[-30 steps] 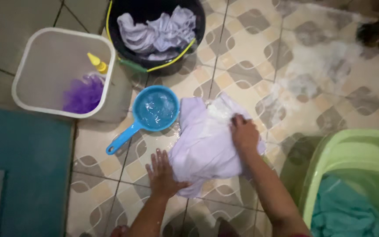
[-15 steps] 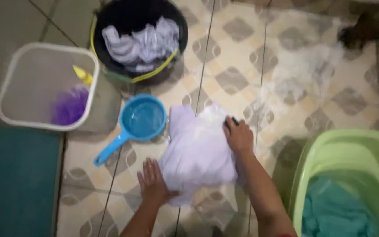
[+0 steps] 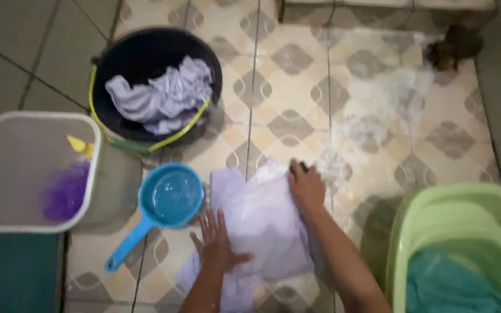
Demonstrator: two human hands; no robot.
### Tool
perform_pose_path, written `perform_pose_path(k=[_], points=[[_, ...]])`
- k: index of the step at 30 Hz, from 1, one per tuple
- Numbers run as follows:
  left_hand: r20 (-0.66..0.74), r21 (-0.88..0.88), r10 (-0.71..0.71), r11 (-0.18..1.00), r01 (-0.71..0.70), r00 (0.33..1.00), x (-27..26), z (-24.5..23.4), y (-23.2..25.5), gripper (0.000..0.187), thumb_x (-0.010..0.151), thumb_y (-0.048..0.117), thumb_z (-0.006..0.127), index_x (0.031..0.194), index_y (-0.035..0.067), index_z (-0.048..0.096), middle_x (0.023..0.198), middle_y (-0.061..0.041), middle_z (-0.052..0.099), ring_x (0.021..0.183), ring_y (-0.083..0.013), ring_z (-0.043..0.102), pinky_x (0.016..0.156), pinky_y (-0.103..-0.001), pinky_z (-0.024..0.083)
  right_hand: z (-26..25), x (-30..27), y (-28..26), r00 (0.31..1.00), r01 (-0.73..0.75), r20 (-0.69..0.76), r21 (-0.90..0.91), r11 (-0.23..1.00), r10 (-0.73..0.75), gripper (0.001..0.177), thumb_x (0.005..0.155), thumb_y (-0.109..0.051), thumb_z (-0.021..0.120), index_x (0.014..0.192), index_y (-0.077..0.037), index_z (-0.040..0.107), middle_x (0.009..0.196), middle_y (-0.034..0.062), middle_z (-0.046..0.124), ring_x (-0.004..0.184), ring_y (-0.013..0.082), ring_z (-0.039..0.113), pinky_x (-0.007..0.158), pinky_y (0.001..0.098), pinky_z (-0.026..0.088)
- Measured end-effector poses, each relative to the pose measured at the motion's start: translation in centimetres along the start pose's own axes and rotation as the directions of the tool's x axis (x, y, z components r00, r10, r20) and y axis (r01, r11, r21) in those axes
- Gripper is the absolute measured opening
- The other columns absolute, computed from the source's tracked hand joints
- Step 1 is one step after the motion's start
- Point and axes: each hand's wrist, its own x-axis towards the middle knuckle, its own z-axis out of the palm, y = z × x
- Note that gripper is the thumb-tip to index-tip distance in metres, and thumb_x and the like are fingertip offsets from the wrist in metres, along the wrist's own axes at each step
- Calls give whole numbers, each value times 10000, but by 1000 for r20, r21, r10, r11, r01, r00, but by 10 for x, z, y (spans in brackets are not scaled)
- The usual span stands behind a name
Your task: The person scrubs a light purple shirt on the tiled floor using a bar of soap and water from a blue scoop. They repeatedly rub the fabric, rinse it with water, and wring it out before placing it into a green basin.
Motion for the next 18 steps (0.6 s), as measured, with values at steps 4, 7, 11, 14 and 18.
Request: perform_pose_path(k=[4, 7, 11, 14, 18], points=[[6, -14, 3, 1000, -3, 1000, 3, 3, -1, 1663, 477, 782, 887, 1626, 168, -149, 1714, -141, -189, 1582, -368, -140, 1206, -698, -1, 59, -23, -22, 941, 339, 12, -38, 940, -338, 301, 975, -320, 543, 1180, -143, 672, 1049, 203, 698, 873, 384, 698, 702, 545, 566], [-51, -22, 42, 999, -43, 998, 4, 9, -7, 1665, 456, 813, 871, 1622, 159, -121, 1710, -159, -162, 1581, -386, -131, 1197, -711, 6, 47, -6, -23, 954, 253, 167, 2, 968, -250, 349, 994, -373, 513, 1246, -180, 657, 1066, 226, 694, 880, 392, 699, 711, 545, 564], [-1, -12, 25, 1000, -25, 1000, 5, 6, -3, 1676, 458, 813, 872, 1623, 158, -138, 1711, -157, -170, 1576, -396, -133, 1188, -717, -2, -2, 15, -20, 949, -148, 281, 8, 989, 140, 406, 1073, -435, 444, 1375, -228, 619, 1114, 218, 695, 943, 394, 698, 763, 521, 562], [27, 3, 29, 1000, -29, 999, 10, 2, -3, 1667, 468, 835, 865, 1617, 162, -137, 1712, -172, -178, 1576, -413, -138, 1184, -721, -1, 23, -40, -85, 907, 322, 235, 145, 935, -349, 389, 1029, -412, 483, 1321, -216, 650, 1097, 206, 686, 922, 380, 696, 736, 519, 561], [-50, -39, 69, 997, -71, 996, 12, 18, -11, 1649, 466, 852, 840, 1620, 166, -118, 1702, -158, -158, 1566, -416, -121, 1172, -736, 7, 29, -23, -77, 849, 317, 434, 39, 948, -302, 345, 1013, -400, 511, 1233, -195, 680, 1144, 194, 680, 919, 370, 696, 721, 523, 562]])
